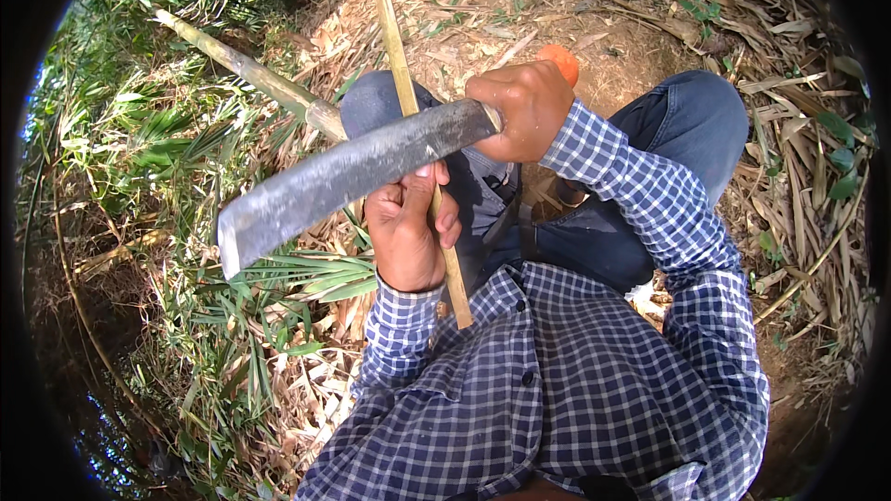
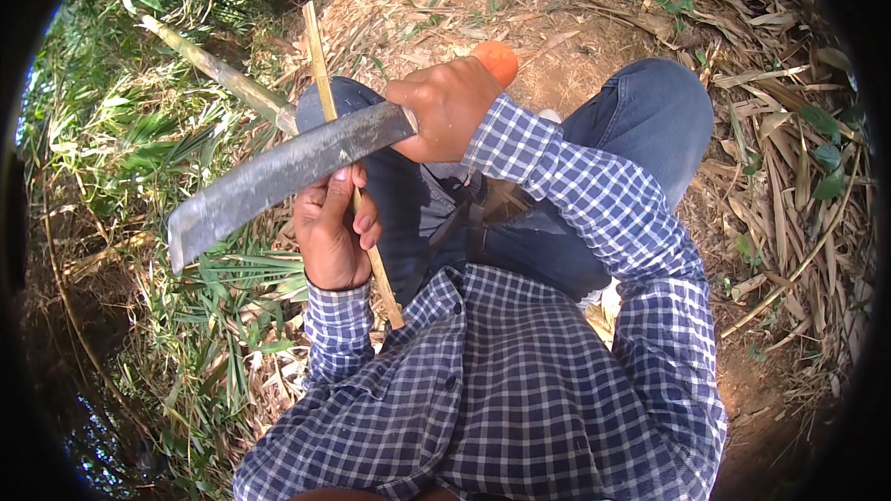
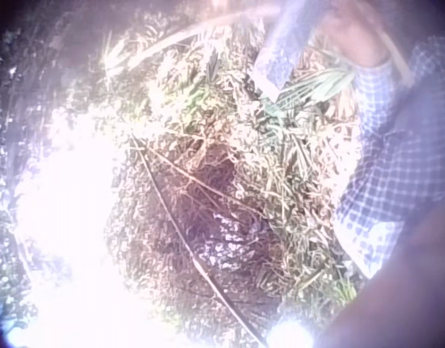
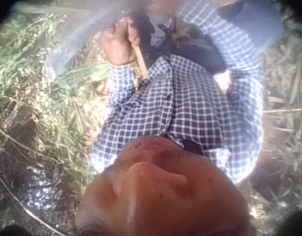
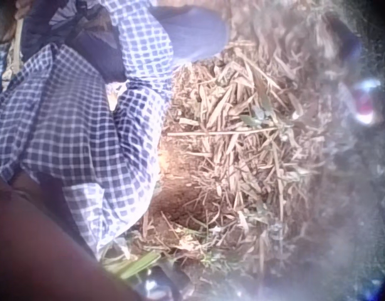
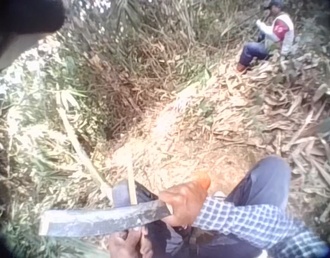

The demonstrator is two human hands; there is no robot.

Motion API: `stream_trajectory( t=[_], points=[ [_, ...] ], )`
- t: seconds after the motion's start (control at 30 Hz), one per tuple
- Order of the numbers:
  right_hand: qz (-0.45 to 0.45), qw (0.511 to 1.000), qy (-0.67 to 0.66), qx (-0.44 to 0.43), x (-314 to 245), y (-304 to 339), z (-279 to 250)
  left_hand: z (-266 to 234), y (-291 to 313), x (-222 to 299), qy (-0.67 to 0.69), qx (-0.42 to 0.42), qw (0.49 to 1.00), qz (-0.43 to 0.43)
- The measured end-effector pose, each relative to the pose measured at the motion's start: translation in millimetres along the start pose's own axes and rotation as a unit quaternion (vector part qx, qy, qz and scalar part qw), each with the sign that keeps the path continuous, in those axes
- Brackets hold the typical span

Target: The person sits on the ground in a bamboo grove and uses a large machete to split a long bamboo stalk into thin strips. They hold the stalk vertically between their legs and repeatedly strike it with the blade to separate the material.

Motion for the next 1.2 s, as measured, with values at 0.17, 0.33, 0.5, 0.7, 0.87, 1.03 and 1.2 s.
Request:
stream_trajectory(
  t=[0.17, 0.33, 0.5, 0.7, 0.87, 1.03, 1.2],
  points=[
    [0.031, 0.999, 0.042, 0.012, 20.7, -5.1, -6.7, 3.1, 10.4, 1.8, 0.013, -0.016, 1.000, -0.004],
    [0.011, 0.999, 0.017, 0.035, 9.3, -3.5, -12.8, 2.3, 13.8, -3.6, 0.000, -0.011, 1.000, -0.026],
    [0.064, 0.996, 0.048, 0.048, 33.7, -6.2, -21.1, 2.5, 21.6, -5.8, 0.010, -0.035, 0.999, -0.017],
    [0.048, 0.996, 0.049, 0.053, 34.7, -8.2, -24.0, 6.6, 26.4, -5.3, 0.009, -0.043, 0.999, -0.020],
    [0.030, 0.996, 0.044, 0.067, 25.2, -7.2, -26.7, 3.4, 24.9, -10.5, 0.014, -0.040, 0.999, -0.025],
    [0.092, 0.988, 0.077, 0.100, 55.1, -12.4, -38.9, 4.0, 30.8, -15.6, -0.001, -0.050, 0.998, -0.037],
    [0.033, 0.997, 0.045, 0.057, 29.5, -6.0, -32.3, 4.7, 28.4, -15.0, 0.004, -0.044, 0.999, -0.031]
  ],
)
Point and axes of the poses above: each hand's wrist, its own y-axis away from the middle knuckle, its own z-axis out of the palm, x = y × z, the point moved 10 cm from there along -y, towards the middle knuckle
